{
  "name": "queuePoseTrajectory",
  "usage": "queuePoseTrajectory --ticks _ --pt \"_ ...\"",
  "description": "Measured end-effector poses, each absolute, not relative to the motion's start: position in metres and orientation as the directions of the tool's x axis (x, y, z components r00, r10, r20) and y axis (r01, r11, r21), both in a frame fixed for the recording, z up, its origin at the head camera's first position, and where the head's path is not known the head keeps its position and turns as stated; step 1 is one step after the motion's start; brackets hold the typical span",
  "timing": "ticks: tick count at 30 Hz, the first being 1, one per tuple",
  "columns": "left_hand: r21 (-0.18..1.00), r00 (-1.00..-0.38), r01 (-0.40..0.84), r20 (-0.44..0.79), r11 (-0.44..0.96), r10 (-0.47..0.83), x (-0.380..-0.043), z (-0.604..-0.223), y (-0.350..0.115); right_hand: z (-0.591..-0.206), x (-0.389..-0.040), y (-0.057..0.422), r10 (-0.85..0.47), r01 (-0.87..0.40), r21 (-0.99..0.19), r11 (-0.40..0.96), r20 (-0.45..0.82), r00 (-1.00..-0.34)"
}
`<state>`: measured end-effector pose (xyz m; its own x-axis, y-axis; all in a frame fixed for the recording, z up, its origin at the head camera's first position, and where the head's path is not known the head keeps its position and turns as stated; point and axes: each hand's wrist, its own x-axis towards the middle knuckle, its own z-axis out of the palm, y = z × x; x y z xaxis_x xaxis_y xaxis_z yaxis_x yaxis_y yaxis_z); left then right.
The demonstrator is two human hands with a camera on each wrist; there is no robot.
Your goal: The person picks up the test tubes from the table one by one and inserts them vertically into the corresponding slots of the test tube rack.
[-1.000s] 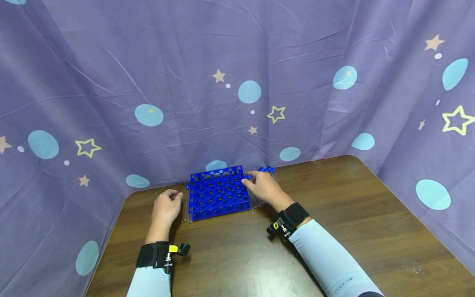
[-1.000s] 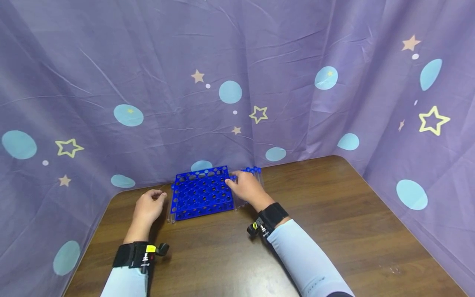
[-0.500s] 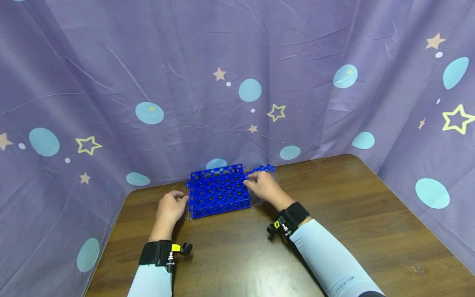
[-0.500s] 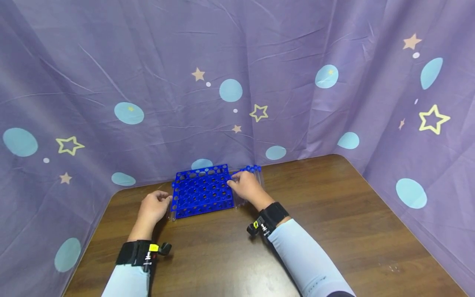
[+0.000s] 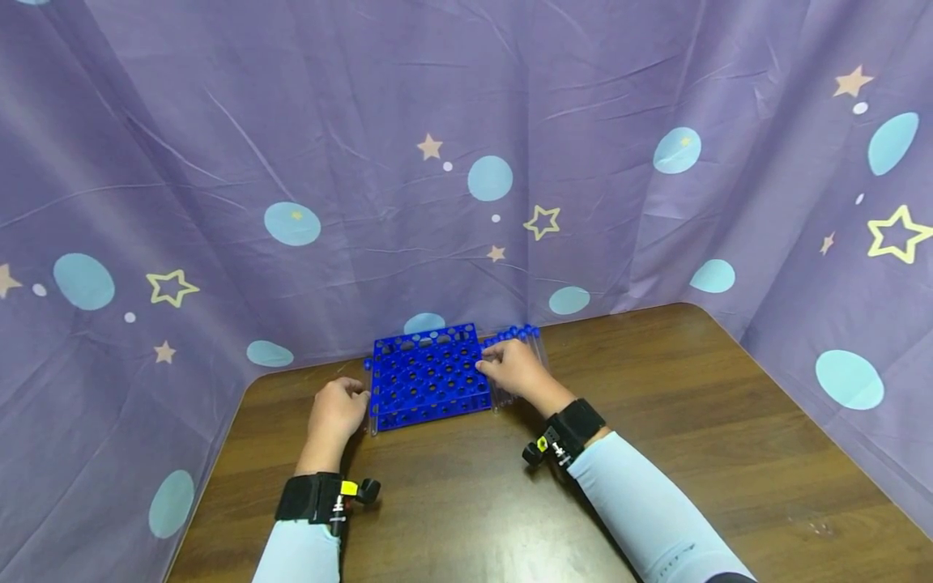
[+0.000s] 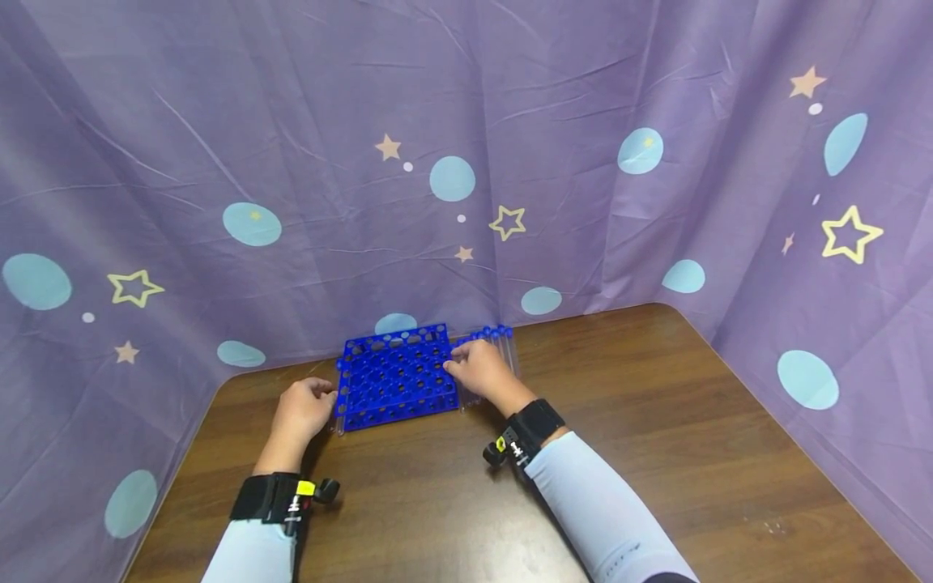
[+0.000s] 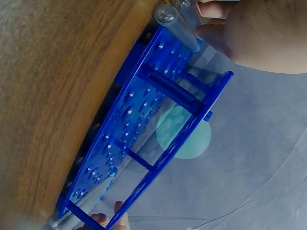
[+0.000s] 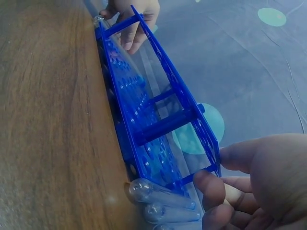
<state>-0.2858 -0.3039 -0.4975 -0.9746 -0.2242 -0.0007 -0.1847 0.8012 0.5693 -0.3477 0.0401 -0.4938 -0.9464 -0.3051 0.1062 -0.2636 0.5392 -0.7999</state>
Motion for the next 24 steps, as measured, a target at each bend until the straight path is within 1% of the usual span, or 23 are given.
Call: queuePoseTrajectory --ticks 6,13,24 --pt "0.533 -0.973 -0.198 -0.008 0.823 -0.229 -0.289 -0.497 -0.302 -0.495 -0.347 0.040 -0.308 -0.261 -0.801 0.539 0.102 -0.946" --pt "0.462 -0.975 -0.191 0.017 0.866 -0.223 -0.294 -0.495 -0.305 -0.495 -0.347 0.040 -0.308 -0.257 -0.798 0.545 0.095 -0.947" --pt "0.399 -0.977 -0.212 -0.050 0.892 -0.209 -0.300 -0.490 -0.303 -0.496 -0.349 0.039 -0.307 -0.259 -0.793 0.551 0.097 -0.947"
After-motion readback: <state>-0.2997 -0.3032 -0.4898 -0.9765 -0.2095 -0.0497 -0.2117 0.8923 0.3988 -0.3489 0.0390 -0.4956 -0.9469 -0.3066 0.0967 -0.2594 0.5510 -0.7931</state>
